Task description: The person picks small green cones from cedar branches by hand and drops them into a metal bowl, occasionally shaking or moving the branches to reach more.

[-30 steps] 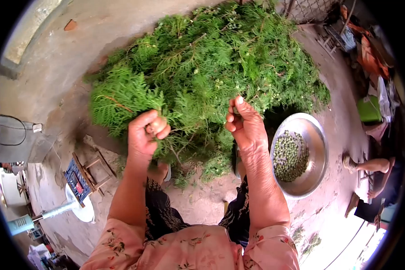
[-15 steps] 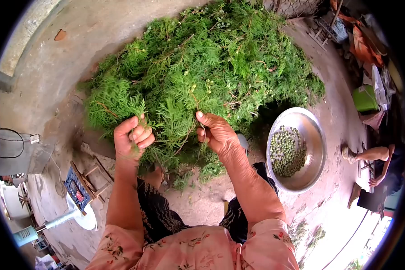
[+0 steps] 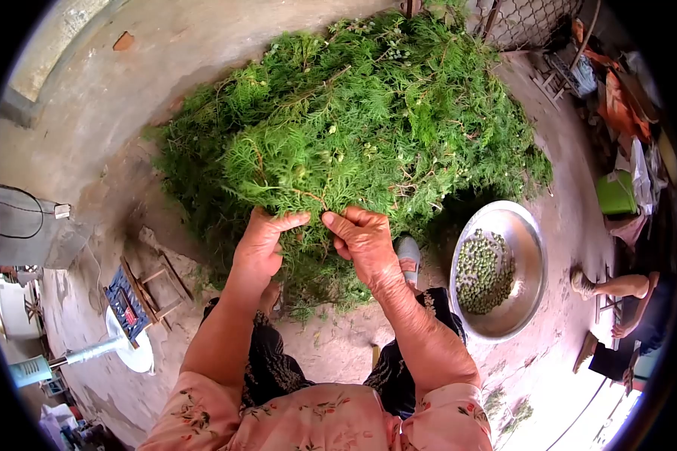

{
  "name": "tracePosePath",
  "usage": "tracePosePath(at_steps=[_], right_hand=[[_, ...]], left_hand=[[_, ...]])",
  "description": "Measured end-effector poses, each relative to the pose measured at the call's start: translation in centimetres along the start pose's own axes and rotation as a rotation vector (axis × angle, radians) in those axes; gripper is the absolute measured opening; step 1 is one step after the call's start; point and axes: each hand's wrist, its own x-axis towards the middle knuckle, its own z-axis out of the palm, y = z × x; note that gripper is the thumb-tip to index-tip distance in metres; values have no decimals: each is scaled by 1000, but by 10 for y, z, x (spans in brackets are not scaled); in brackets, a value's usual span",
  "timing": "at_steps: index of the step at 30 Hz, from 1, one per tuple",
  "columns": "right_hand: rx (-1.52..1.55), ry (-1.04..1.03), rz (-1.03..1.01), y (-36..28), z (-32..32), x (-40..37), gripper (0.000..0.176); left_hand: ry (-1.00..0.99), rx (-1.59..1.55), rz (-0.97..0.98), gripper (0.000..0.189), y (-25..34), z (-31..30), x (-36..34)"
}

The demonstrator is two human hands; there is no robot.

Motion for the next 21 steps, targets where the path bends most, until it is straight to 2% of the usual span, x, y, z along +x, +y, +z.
tracePosePath(at_steps=[2,4,6,7,8,10,12,14,15,18,20,21], right_hand=[[-55,13,12,-5,6,-7,38],[-101,-46,-26,-4,7,-9,38],[-65,-46,45,-6,4,-7,36],[-42,-80,83,-7,1,-5,32],[-20,-113,122,-7,-2,-3,29],[1,-127,139,-6,-5,0,27],[21,-146,158,-4,-5,1,25],[35,-188,204,-1,-2,-1,28],[52,-191,226,-3,0,-2,26],[78,-223,186,3,-1,-2,24],[117,-225,195,-2,0,-2,19],[-6,-231,193,0,-6,0,18]], left_hand=[[-67,-19,58,34,-3,0,2],[-40,-56,37,30,-4,0,-2],[-149,-276,-23,25,-9,-15,-3],[-233,-288,-81,23,-18,-32,6],[-237,-287,-83,23,-21,-34,7],[-81,-227,-146,22,-23,-33,6],[-82,-270,-106,21,-23,-21,7],[-55,-160,-70,36,-14,-12,0],[-187,-58,-29,43,-17,-18,5],[-136,-116,-137,38,-13,-15,2],[-148,-65,-79,38,-19,-19,7],[-166,-124,-152,38,-18,-22,9]])
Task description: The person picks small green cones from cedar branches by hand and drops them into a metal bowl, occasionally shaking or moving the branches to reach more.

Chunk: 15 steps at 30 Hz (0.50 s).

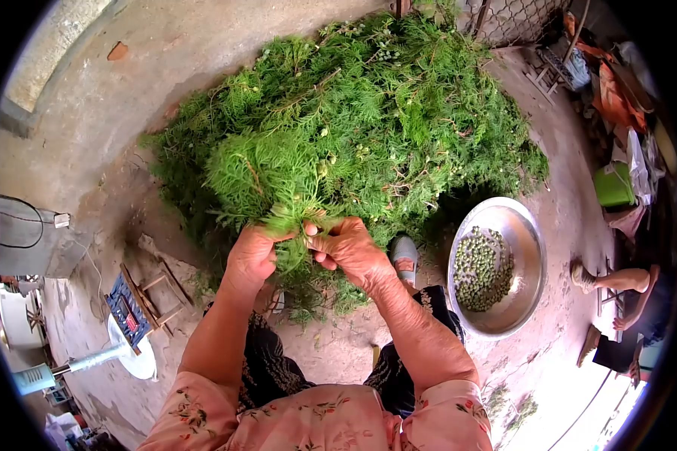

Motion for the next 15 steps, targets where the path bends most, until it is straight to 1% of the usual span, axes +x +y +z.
tracePosePath(at_steps=[1,2,3,5,6,7,9,11,13,15], right_hand=[[-122,7,12,-3,-3,0,20],[-133,12,-33,-12,-4,-5,21],[-134,13,-34,-16,-8,-3,21],[-30,183,-116,-23,-17,-1,21],[165,103,-166,-22,-26,2,26],[263,73,-248,-24,-26,3,30],[430,69,-194,-29,-20,1,29],[419,62,-210,-32,-14,-3,31],[406,50,-224,-34,-14,-5,33],[427,86,-167,-36,-14,-6,37]], left_hand=[[-19,-63,-69,38,3,1,-1],[85,-29,-46,40,10,10,-9],[83,-29,-46,40,9,9,-8],[40,56,-19,36,7,8,-7],[-10,49,9,40,8,9,-9],[-14,49,7,40,11,15,-11],[-59,176,69,44,12,24,-12],[-83,153,54,47,11,28,-12],[-55,149,65,47,13,36,-17],[-34,169,78,47,8,34,-13]])
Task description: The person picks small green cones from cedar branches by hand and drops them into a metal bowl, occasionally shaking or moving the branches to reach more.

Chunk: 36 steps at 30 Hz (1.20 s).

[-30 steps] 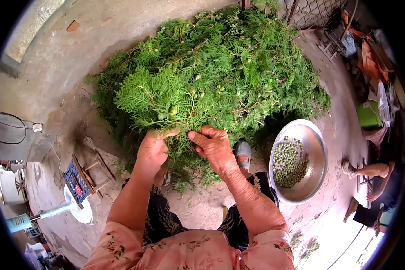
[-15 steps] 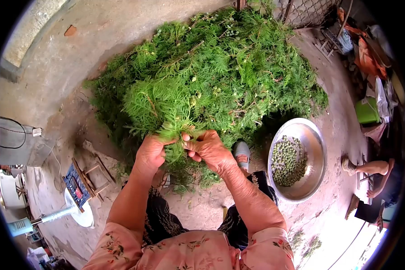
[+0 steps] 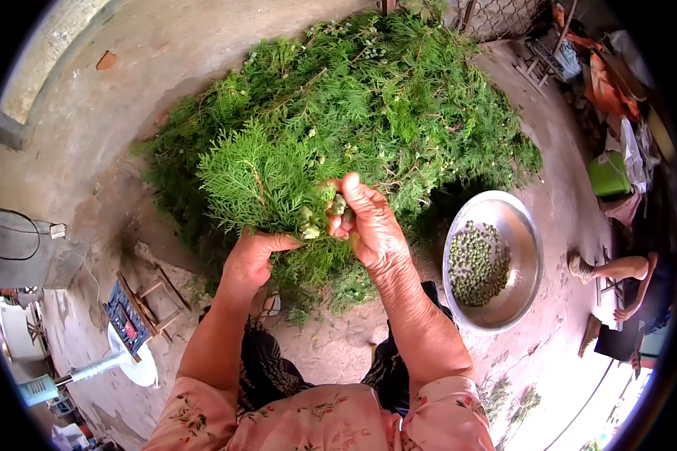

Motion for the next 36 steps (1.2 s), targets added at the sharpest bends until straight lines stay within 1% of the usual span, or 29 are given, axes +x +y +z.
tracePosePath(at_steps=[1,2,4,5,6,8,9,11,13,15,17,19,20,21,23,24,26,27,28,30,31,32,34,35,36], right_hand=[[-27,56,-8,-2,1,-2,39],[-27,56,-7,0,-3,-1,39],[-69,-57,-116,5,-13,3,39],[-31,-56,-105,5,-13,2,34],[-31,-56,-105,5,-13,3,34],[-6,-112,-134,7,-13,5,27],[-6,-112,-134,7,-11,3,27],[-46,-86,-86,6,-6,0,22],[-34,-70,-85,8,-8,1,21],[-21,-55,-84,10,-11,4,21],[-8,-8,-149,11,-12,7,20],[-28,17,-170,11,-14,9,19],[-48,42,-191,11,-15,10,18],[-48,42,-192,11,-18,13,18],[35,-37,-290,9,-25,19,16],[35,-36,-291,11,-25,17,16],[1,1,-118,19,-14,12,15],[72,72,-46,23,-9,11,16],[72,72,-46,27,-11,10,16],[317,-41,117,34,-16,11,24],[317,-42,119,32,-14,11,24],[244,-73,116,27,-11,9,28],[102,-135,109,20,-6,7,37],[80,-49,80,22,-5,6,45],[80,-49,80,21,-3,4,45]], left_hand=[[23,20,12,47,-2,-1,1],[23,20,12,47,-2,-1,2],[53,10,37,47,-2,0,2],[53,9,37,47,-1,0,3],[53,19,20,47,0,1,3],[54,29,4,47,1,-1,3],[62,35,-16,47,-1,-4,4],[70,41,-37,47,-2,-4,4],[100,-23,16,45,-1,-2,4],[96,-6,19,43,0,0,2],[91,9,22,42,-1,0,1],[115,-8,1,32,-1,-1,1],[115,-8,1,32,-2,-3,1],[102,-23,10,28,-3,-6,-1],[87,-25,58,21,-4,-8,-2],[86,-26,58,21,-5,-7,-2],[87,-58,36,20,-4,-8,-1],[88,-56,37,20,-5,-8,-1],[107,-53,38,19,-6,-9,0],[128,-52,40,19,-4,-7,-1],[81,-57,37,18,0,-4,-3],[33,-62,34,18,2,-2,-5],[59,-67,39,17,2,2,-5],[84,-73,44,17,2,3,-5],[84,-73,44,17,2,3,-5]])
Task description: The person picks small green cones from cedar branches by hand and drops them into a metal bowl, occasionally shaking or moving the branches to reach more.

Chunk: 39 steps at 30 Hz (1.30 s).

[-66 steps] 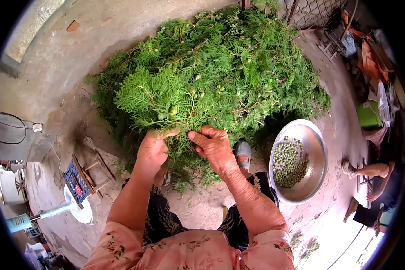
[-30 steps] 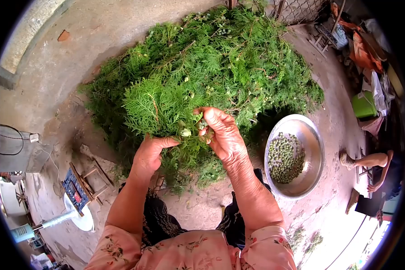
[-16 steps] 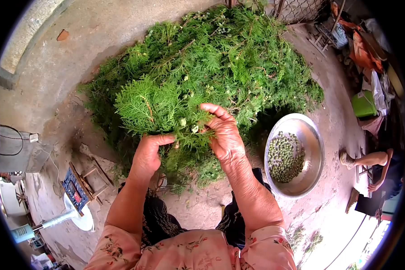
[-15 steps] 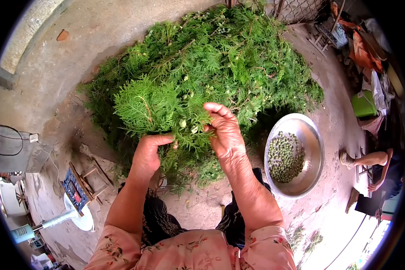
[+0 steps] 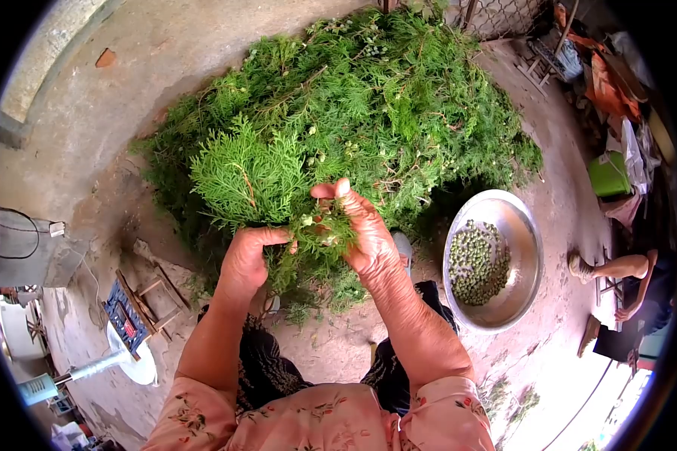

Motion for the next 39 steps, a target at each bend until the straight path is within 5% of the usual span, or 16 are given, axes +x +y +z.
tracePosePath(at_steps=[9,14,16,18,20,25,28,39], right_hand=[[-182,101,-87,-2,8,-7,25],[-285,412,-256,-15,-15,3,17],[-4,163,-349,-34,-26,6,19],[15,230,-438,-39,-13,0,18],[-5,221,-434,-39,-9,-3,18],[-109,122,-310,-29,-8,-7,22],[-204,67,-278,-17,5,-13,21],[-794,160,-501,12,18,-9,11]], left_hand=[[-55,59,-97,17,-12,-20,5],[-180,583,384,13,-24,-31,1],[-108,530,335,13,-23,-31,2],[39,422,237,15,-23,-32,1],[14,649,371,17,-19,-29,0],[207,63,-16,15,-10,-12,1],[292,43,183,20,-10,6,3],[73,120,23,28,-14,-4,4]])
